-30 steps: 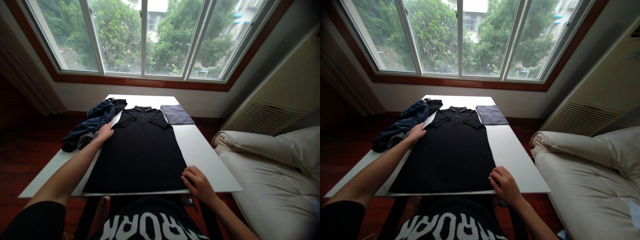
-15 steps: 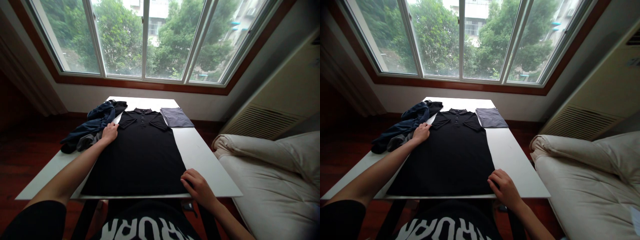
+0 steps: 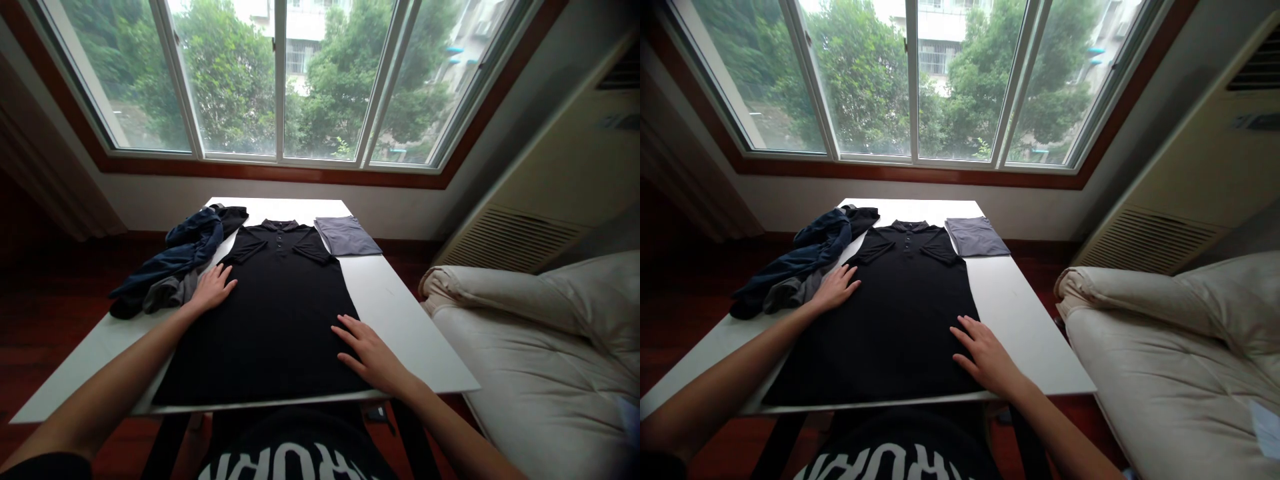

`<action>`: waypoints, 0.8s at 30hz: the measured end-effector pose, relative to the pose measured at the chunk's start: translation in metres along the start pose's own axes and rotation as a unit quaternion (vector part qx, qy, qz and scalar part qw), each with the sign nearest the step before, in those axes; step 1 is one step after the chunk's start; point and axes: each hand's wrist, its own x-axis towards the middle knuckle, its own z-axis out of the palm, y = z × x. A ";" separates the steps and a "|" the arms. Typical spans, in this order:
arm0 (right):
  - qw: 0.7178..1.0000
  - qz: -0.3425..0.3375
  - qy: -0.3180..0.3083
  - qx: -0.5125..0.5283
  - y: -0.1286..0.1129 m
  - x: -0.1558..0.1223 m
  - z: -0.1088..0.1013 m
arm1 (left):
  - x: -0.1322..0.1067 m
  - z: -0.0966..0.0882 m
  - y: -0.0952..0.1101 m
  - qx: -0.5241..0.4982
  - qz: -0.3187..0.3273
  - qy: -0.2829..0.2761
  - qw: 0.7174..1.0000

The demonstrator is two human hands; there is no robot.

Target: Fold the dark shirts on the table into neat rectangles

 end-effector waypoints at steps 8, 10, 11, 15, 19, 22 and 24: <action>0.999 -0.017 0.049 0.014 0.045 0.064 -0.008 | -0.025 -0.004 -0.032 -0.017 0.121 0.008 0.992; 0.998 -0.019 0.059 -0.005 0.062 0.088 -0.003 | -0.031 -0.014 -0.025 -0.018 0.140 0.018 0.990; 0.998 -0.019 0.057 -0.017 0.070 0.098 0.001 | -0.035 -0.019 -0.019 -0.017 0.147 0.023 0.989; 0.999 -0.001 0.007 -0.052 0.091 0.117 0.014 | -0.052 -0.034 -0.006 -0.020 0.169 0.024 0.985; 0.999 -0.013 0.002 -0.051 0.101 0.118 0.014 | -0.066 -0.034 -0.019 -0.031 0.141 0.018 0.989; 0.999 -0.022 0.032 -0.022 0.113 0.131 0.002 | -0.070 -0.033 -0.032 -0.076 0.115 0.021 0.990; 0.998 -0.009 0.064 0.006 0.124 0.149 -0.008 | -0.070 -0.036 -0.035 -0.120 0.109 0.038 0.986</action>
